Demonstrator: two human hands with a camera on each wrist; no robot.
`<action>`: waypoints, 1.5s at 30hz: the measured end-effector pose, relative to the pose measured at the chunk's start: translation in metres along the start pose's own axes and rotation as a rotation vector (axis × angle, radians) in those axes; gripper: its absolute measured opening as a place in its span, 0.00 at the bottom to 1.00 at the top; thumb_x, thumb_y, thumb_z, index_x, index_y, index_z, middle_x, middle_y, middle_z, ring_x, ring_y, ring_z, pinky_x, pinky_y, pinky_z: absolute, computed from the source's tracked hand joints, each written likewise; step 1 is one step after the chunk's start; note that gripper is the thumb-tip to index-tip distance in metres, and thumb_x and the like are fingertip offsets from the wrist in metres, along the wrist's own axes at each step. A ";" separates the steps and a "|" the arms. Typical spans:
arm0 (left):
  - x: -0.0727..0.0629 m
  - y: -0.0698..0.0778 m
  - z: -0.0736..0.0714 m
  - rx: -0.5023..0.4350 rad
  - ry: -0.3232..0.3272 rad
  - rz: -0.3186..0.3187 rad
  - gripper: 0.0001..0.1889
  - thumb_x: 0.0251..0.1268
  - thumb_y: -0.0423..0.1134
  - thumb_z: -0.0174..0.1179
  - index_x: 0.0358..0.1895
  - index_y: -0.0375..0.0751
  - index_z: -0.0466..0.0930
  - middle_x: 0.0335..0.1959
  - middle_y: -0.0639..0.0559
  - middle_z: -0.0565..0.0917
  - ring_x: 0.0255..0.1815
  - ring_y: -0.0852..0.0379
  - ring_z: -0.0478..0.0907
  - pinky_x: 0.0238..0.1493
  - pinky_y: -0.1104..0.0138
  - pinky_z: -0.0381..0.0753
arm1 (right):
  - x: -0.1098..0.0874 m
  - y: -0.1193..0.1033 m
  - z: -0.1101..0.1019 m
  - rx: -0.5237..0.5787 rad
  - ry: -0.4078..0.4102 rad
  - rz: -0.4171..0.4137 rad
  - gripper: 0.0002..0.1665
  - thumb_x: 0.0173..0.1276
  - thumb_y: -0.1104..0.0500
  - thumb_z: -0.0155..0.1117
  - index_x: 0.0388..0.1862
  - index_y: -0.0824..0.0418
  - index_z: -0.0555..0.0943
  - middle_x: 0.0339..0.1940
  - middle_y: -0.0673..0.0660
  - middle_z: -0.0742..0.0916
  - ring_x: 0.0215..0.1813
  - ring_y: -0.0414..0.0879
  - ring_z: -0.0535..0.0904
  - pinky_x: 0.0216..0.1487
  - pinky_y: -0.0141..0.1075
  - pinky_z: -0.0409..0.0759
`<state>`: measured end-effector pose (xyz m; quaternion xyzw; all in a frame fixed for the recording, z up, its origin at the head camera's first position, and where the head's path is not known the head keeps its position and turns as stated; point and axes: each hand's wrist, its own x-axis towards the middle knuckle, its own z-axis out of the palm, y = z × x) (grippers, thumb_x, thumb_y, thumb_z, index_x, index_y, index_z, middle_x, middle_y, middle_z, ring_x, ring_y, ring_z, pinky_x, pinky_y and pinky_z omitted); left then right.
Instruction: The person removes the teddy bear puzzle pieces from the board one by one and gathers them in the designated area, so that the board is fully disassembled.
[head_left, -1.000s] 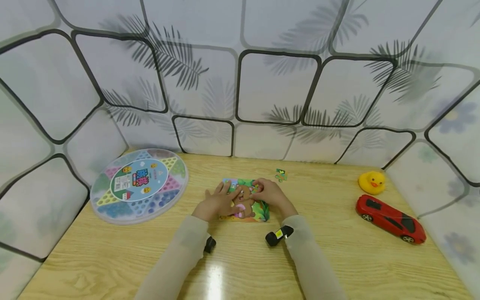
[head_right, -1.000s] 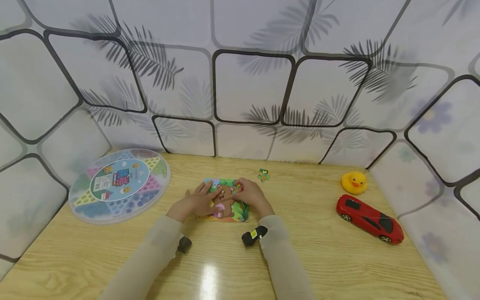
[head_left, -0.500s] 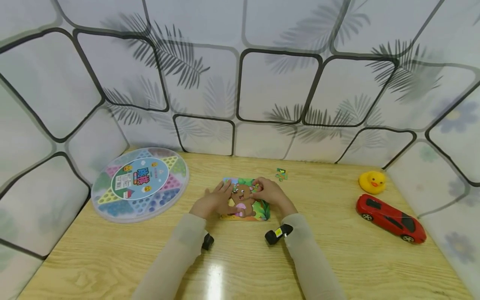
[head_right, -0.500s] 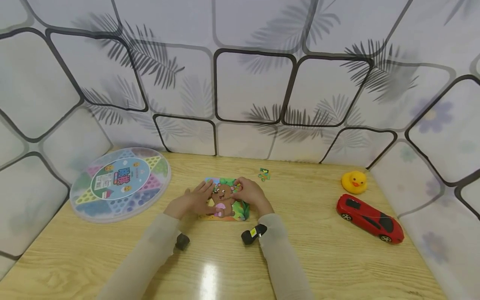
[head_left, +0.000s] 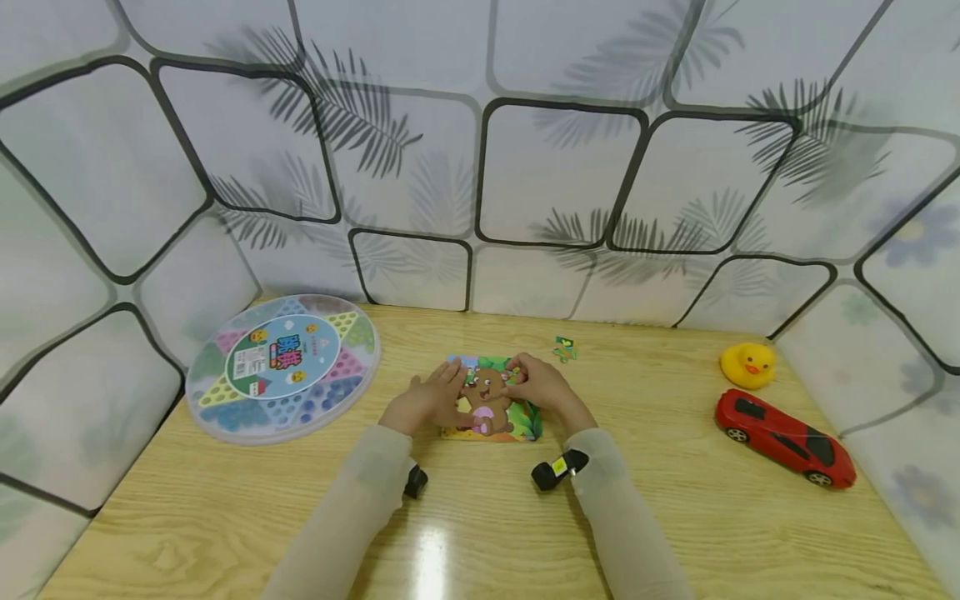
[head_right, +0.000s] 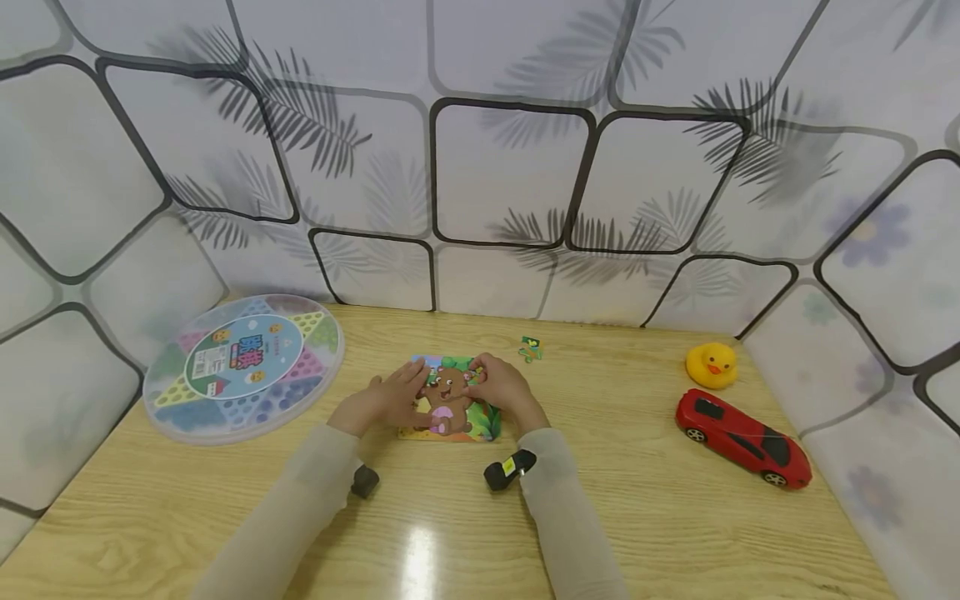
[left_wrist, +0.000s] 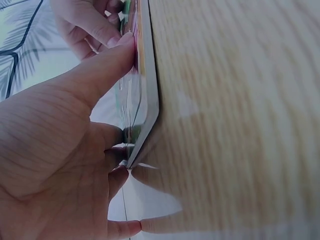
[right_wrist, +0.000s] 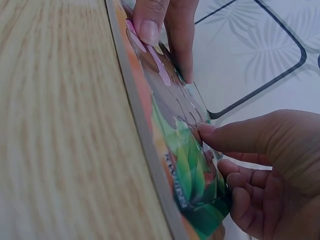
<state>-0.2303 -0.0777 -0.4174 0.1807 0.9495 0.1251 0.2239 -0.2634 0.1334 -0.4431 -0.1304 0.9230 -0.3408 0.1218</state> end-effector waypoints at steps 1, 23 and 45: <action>0.000 0.000 0.000 -0.001 0.000 0.000 0.52 0.59 0.65 0.56 0.76 0.38 0.41 0.77 0.45 0.38 0.77 0.49 0.35 0.68 0.38 0.41 | 0.000 -0.001 0.000 -0.001 0.000 0.002 0.22 0.62 0.56 0.68 0.53 0.60 0.74 0.29 0.52 0.76 0.27 0.43 0.69 0.29 0.33 0.67; 0.003 0.000 0.002 0.009 -0.002 -0.019 0.52 0.59 0.64 0.57 0.76 0.41 0.40 0.77 0.47 0.36 0.77 0.50 0.34 0.68 0.39 0.41 | 0.001 -0.004 0.009 0.190 0.170 -0.056 0.05 0.66 0.65 0.62 0.39 0.65 0.76 0.30 0.57 0.82 0.26 0.42 0.81 0.26 0.33 0.80; 0.002 -0.002 0.003 -0.010 0.008 -0.004 0.52 0.59 0.64 0.58 0.76 0.40 0.41 0.77 0.46 0.37 0.77 0.49 0.35 0.68 0.38 0.41 | 0.006 0.010 0.010 0.547 0.113 0.018 0.05 0.68 0.69 0.57 0.40 0.72 0.75 0.28 0.60 0.85 0.26 0.42 0.83 0.27 0.32 0.81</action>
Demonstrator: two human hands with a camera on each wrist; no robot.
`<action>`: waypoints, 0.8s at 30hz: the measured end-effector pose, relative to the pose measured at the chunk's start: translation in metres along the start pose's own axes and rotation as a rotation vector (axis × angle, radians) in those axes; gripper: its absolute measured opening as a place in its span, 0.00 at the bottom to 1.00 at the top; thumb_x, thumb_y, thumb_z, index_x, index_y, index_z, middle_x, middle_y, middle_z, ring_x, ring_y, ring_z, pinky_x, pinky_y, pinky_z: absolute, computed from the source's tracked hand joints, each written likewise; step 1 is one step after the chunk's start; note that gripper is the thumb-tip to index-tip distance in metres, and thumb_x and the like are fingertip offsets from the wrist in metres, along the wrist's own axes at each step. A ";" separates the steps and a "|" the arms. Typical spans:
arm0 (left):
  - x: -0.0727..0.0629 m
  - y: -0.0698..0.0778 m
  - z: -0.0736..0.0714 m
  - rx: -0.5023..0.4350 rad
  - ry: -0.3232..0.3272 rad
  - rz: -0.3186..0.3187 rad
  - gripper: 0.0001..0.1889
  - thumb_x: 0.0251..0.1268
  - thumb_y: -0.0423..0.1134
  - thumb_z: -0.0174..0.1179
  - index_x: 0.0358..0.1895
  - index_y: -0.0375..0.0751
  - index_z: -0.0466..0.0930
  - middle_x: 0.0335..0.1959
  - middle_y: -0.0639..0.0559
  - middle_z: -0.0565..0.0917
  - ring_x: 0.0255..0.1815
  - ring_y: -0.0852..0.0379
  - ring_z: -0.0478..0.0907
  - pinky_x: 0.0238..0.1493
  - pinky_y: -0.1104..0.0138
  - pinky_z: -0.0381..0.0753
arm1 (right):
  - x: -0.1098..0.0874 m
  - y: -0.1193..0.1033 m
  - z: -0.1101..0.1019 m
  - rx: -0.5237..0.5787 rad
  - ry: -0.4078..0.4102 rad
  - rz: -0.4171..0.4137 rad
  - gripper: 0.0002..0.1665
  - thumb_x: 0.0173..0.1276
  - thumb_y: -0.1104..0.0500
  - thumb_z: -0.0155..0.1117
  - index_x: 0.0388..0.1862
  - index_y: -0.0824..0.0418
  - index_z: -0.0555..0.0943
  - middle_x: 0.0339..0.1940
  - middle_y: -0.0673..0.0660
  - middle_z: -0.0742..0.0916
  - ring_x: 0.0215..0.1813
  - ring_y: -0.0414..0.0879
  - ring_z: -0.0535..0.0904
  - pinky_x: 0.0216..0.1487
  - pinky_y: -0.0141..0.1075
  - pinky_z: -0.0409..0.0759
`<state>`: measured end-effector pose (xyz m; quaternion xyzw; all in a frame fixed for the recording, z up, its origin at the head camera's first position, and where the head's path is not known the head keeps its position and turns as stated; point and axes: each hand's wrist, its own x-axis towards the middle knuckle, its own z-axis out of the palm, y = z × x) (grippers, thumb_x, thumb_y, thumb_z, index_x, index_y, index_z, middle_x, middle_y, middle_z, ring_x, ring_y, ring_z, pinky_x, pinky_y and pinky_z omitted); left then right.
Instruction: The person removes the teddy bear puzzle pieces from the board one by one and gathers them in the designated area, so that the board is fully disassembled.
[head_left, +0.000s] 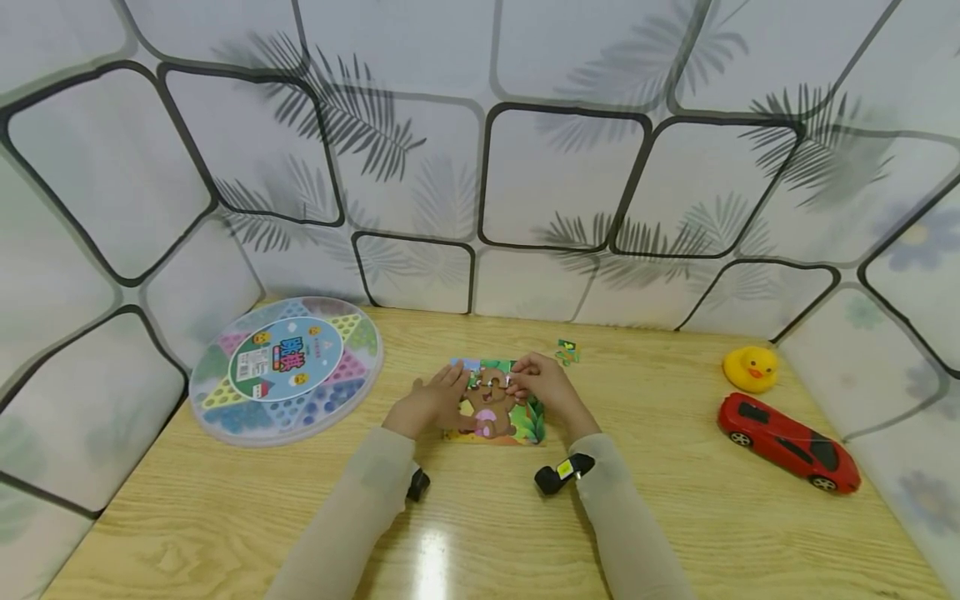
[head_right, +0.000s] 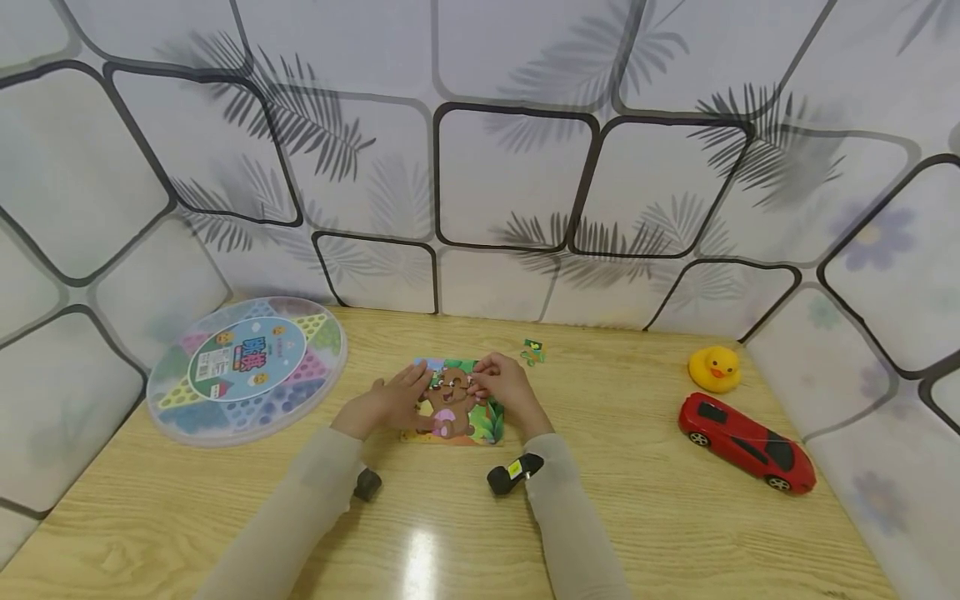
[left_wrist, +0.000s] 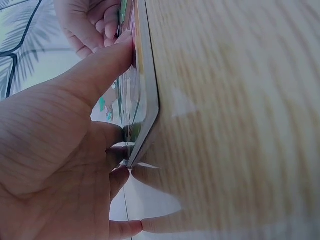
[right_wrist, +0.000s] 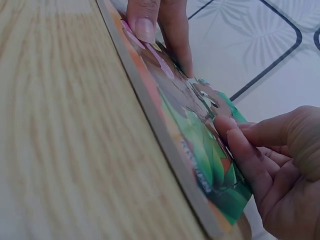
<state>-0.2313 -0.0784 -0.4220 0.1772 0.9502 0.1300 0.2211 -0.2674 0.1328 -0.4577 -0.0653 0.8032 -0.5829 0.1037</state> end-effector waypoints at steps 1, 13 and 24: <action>0.000 0.000 0.000 -0.002 0.001 0.001 0.52 0.59 0.64 0.58 0.76 0.40 0.41 0.77 0.46 0.37 0.77 0.49 0.35 0.68 0.38 0.41 | 0.000 0.001 -0.001 0.020 -0.007 -0.004 0.05 0.68 0.69 0.57 0.40 0.72 0.75 0.27 0.60 0.85 0.26 0.42 0.83 0.28 0.31 0.81; -0.003 0.001 -0.001 -0.004 0.003 0.001 0.50 0.60 0.62 0.57 0.76 0.40 0.42 0.77 0.46 0.38 0.77 0.48 0.35 0.68 0.38 0.41 | -0.002 0.017 -0.025 0.170 -0.020 0.014 0.12 0.69 0.69 0.57 0.47 0.76 0.75 0.30 0.55 0.86 0.28 0.41 0.83 0.31 0.29 0.81; -0.001 0.000 0.000 0.032 0.032 0.015 0.50 0.59 0.63 0.58 0.76 0.39 0.45 0.77 0.44 0.42 0.77 0.47 0.38 0.66 0.37 0.46 | -0.014 0.030 -0.065 0.289 0.065 0.011 0.15 0.67 0.68 0.60 0.49 0.77 0.75 0.29 0.51 0.87 0.29 0.41 0.83 0.32 0.30 0.81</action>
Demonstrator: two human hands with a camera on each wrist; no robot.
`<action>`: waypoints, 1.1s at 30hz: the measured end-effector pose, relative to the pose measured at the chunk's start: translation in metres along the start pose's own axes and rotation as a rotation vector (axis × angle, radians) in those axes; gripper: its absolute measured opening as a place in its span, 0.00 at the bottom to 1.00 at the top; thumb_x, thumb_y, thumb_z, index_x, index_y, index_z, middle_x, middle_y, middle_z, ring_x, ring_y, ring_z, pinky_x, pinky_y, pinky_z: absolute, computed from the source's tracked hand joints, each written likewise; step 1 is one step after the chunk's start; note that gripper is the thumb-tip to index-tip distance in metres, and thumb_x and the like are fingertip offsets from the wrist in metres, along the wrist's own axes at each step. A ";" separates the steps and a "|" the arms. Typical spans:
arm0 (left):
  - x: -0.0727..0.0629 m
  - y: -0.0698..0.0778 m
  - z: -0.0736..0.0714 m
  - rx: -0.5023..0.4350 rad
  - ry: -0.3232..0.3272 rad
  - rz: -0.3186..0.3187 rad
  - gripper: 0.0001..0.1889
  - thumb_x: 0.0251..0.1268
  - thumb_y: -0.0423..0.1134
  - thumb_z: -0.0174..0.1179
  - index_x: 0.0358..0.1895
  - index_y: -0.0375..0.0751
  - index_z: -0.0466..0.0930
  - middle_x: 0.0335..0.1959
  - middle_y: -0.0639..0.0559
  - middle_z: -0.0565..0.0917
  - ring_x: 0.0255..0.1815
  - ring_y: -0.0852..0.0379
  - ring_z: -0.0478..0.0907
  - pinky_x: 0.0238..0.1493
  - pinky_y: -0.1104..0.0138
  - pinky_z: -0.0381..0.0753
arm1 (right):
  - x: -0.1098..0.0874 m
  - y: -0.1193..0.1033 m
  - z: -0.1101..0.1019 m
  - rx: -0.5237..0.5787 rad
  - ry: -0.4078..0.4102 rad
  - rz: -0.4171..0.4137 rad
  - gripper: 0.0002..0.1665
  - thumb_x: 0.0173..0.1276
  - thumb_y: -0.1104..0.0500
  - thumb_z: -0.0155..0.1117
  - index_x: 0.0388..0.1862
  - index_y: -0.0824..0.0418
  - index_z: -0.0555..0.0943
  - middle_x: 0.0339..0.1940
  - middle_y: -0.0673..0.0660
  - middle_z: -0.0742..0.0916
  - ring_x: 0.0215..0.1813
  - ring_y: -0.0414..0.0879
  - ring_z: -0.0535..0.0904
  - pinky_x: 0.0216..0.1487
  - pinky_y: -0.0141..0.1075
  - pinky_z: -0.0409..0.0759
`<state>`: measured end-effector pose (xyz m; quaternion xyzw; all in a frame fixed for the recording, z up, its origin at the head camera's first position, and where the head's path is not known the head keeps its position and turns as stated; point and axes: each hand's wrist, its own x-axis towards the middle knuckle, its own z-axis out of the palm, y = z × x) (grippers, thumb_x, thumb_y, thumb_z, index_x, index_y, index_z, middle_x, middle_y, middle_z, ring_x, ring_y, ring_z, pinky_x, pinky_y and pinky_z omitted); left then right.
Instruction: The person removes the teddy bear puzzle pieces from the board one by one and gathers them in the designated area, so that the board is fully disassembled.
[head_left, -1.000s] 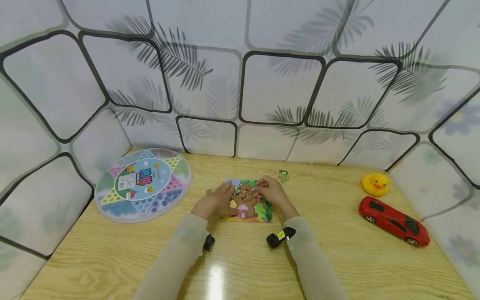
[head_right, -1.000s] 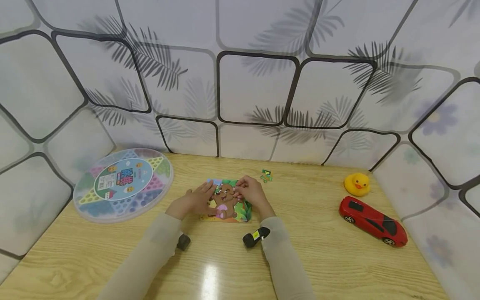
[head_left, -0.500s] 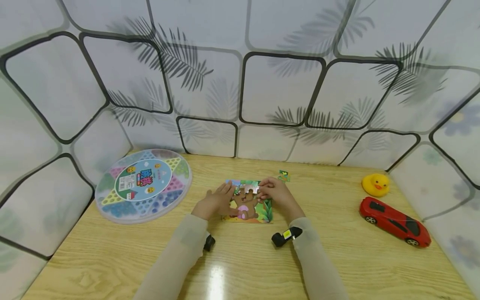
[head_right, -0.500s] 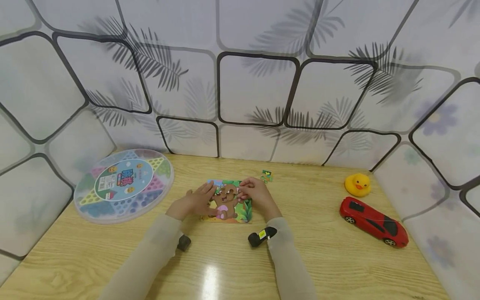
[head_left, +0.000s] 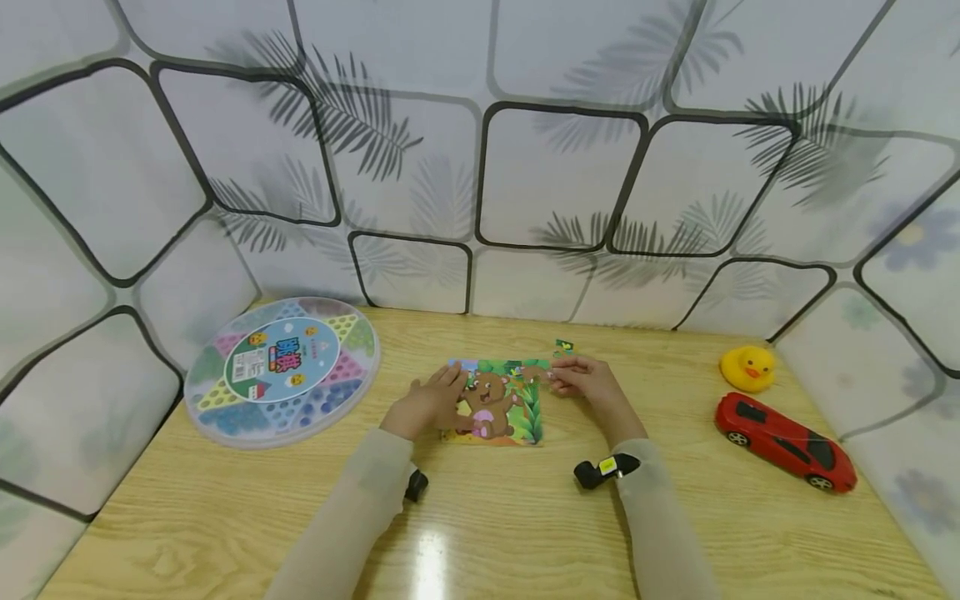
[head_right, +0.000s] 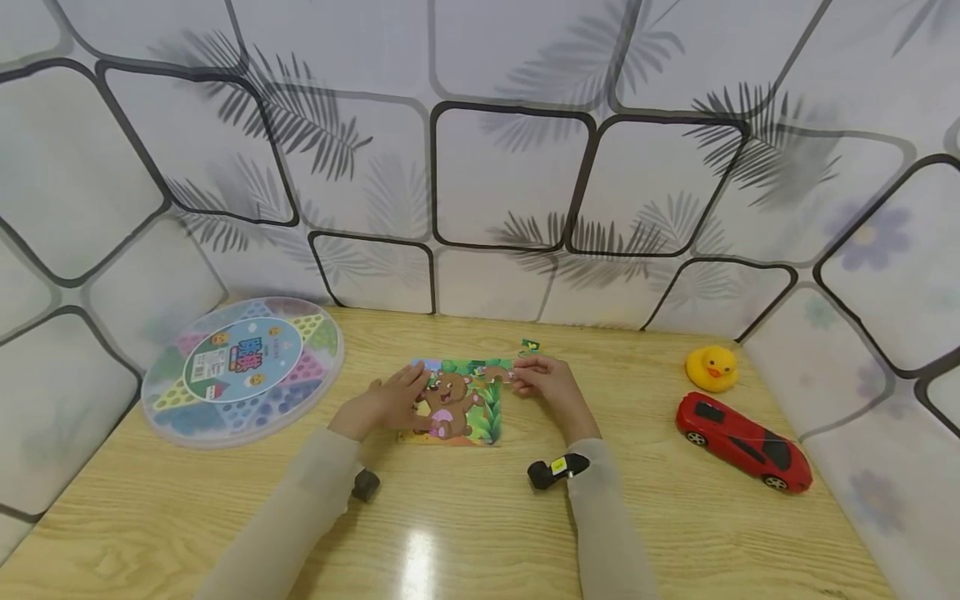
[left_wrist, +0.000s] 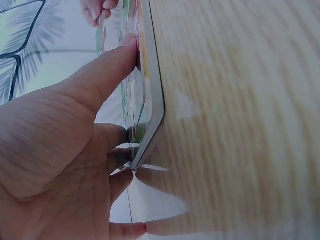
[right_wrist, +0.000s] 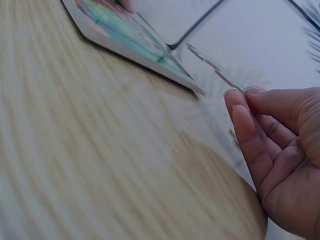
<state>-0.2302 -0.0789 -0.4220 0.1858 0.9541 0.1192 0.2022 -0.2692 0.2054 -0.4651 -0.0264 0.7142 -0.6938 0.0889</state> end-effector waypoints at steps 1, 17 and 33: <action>0.000 0.000 0.000 0.000 0.001 0.000 0.50 0.59 0.63 0.58 0.76 0.39 0.45 0.77 0.45 0.42 0.77 0.47 0.38 0.66 0.37 0.46 | -0.001 0.000 -0.004 0.002 0.005 -0.001 0.16 0.67 0.68 0.60 0.49 0.77 0.75 0.29 0.51 0.87 0.29 0.41 0.83 0.32 0.30 0.81; 0.002 -0.002 -0.002 -0.006 0.005 -0.013 0.50 0.59 0.63 0.59 0.76 0.40 0.45 0.77 0.45 0.41 0.77 0.47 0.39 0.67 0.37 0.45 | -0.004 -0.001 -0.066 0.017 0.181 -0.014 0.14 0.68 0.65 0.59 0.49 0.74 0.76 0.28 0.47 0.87 0.30 0.37 0.83 0.33 0.28 0.81; 0.002 -0.001 0.002 -0.023 -0.001 -0.011 0.51 0.58 0.63 0.59 0.76 0.40 0.45 0.77 0.45 0.41 0.77 0.48 0.39 0.67 0.38 0.45 | 0.007 -0.001 -0.086 -0.036 0.321 -0.003 0.19 0.70 0.69 0.54 0.54 0.83 0.70 0.23 0.44 0.85 0.25 0.34 0.81 0.29 0.26 0.80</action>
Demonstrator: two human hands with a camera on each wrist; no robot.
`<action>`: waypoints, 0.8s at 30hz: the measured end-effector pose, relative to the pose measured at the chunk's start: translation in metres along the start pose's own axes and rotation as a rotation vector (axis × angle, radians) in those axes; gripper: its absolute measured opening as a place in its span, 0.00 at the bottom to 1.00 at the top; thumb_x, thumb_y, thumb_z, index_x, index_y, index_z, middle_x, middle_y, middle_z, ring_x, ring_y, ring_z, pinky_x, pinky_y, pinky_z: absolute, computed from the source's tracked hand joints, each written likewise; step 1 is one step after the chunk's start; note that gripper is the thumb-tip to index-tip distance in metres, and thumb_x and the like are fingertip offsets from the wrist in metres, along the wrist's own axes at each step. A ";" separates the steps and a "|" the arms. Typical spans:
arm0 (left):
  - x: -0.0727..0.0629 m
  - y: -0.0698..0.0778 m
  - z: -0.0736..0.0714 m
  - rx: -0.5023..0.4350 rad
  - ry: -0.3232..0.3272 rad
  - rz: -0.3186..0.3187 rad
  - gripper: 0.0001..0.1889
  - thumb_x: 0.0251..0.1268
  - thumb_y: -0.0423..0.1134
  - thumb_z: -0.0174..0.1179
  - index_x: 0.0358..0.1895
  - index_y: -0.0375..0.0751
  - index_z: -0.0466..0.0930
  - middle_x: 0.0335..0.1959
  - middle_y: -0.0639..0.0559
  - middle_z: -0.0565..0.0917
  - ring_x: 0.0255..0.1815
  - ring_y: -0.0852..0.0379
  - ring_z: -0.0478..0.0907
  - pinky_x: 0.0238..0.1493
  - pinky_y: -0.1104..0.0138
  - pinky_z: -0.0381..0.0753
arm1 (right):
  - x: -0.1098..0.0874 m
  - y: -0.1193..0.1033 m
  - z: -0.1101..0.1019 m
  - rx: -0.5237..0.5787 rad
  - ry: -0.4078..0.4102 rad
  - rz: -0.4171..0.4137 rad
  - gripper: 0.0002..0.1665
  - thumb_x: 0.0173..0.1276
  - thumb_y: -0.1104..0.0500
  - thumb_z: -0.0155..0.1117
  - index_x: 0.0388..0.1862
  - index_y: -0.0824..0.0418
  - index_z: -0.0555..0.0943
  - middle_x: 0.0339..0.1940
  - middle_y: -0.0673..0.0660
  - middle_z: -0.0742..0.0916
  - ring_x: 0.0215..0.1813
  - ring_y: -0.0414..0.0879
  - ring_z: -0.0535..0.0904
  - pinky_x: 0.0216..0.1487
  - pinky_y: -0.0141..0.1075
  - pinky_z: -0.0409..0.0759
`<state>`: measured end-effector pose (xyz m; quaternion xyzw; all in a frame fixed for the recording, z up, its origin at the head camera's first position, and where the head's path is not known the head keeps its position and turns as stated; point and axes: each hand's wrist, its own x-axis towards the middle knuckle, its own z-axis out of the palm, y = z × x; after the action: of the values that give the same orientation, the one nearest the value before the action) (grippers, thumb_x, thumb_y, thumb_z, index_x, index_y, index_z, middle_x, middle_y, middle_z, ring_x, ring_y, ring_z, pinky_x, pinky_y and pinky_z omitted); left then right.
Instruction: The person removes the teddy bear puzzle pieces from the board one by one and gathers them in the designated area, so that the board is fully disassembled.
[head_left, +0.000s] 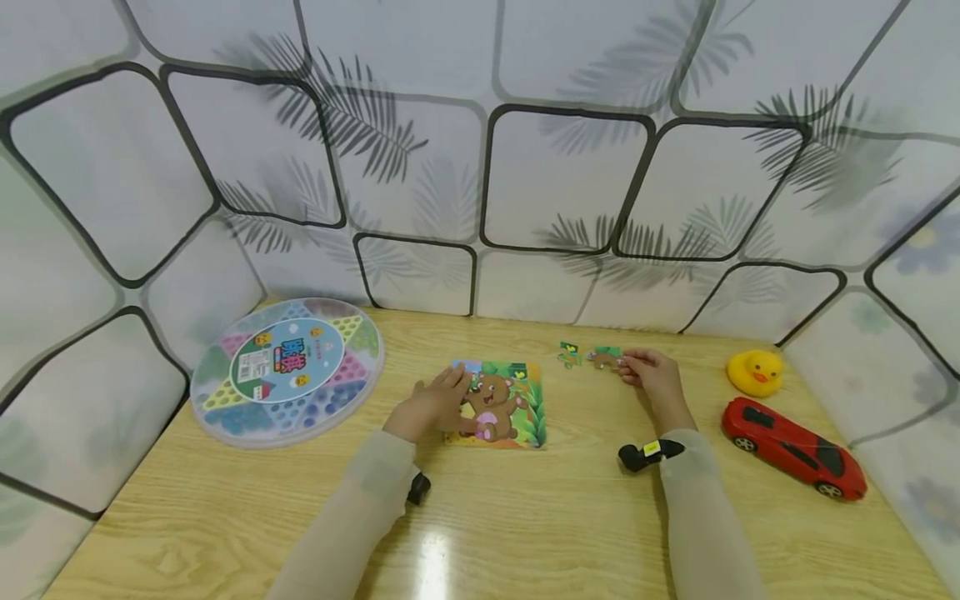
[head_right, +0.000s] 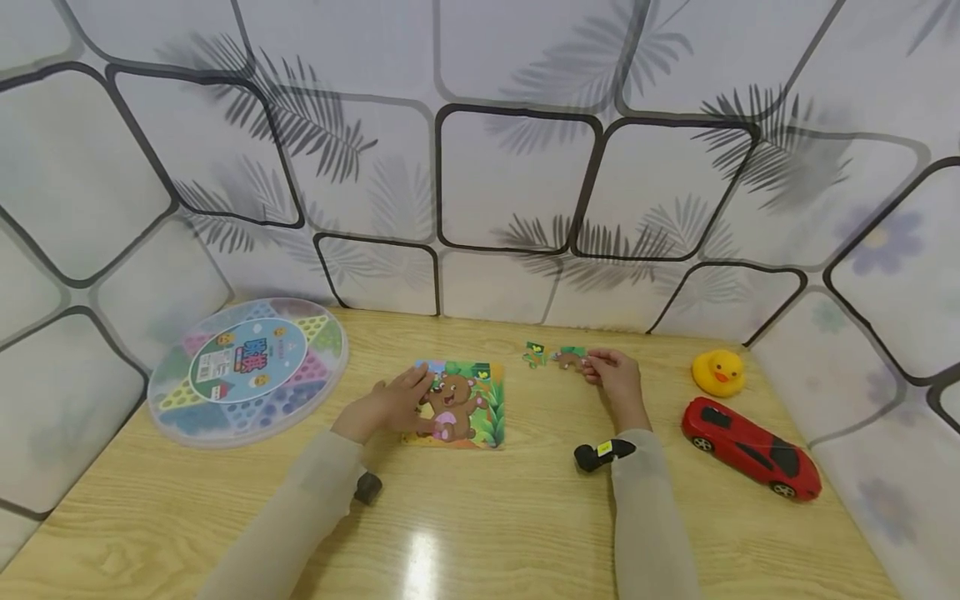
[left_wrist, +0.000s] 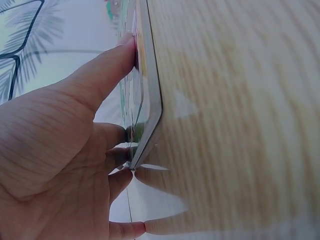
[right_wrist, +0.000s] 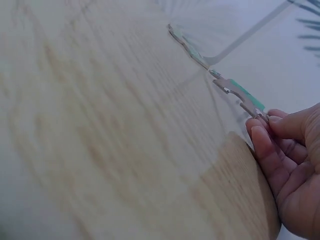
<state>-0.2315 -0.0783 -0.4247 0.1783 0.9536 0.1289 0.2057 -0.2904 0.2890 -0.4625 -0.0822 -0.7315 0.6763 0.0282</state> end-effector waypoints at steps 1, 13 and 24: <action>0.000 0.000 0.000 0.001 -0.002 0.000 0.51 0.58 0.63 0.59 0.76 0.40 0.45 0.77 0.45 0.41 0.77 0.48 0.39 0.67 0.38 0.45 | 0.001 0.000 0.000 -0.020 0.001 0.004 0.20 0.70 0.69 0.54 0.55 0.83 0.69 0.22 0.43 0.84 0.25 0.33 0.81 0.29 0.25 0.80; -0.002 0.002 0.001 0.006 0.000 0.005 0.51 0.57 0.65 0.58 0.76 0.41 0.44 0.77 0.46 0.42 0.77 0.50 0.39 0.68 0.40 0.45 | 0.004 0.002 -0.004 -0.121 0.045 -0.001 0.19 0.70 0.67 0.55 0.55 0.81 0.71 0.23 0.42 0.82 0.24 0.32 0.78 0.26 0.25 0.79; -0.003 0.001 0.000 0.021 0.011 0.001 0.51 0.58 0.63 0.58 0.76 0.40 0.44 0.77 0.45 0.42 0.77 0.49 0.39 0.67 0.38 0.46 | 0.001 0.002 -0.005 0.040 0.060 -0.009 0.08 0.67 0.69 0.59 0.44 0.70 0.79 0.27 0.46 0.83 0.24 0.35 0.79 0.27 0.25 0.79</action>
<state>-0.2291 -0.0789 -0.4236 0.1801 0.9559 0.1202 0.1984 -0.2906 0.2948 -0.4639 -0.0986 -0.7171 0.6878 0.0546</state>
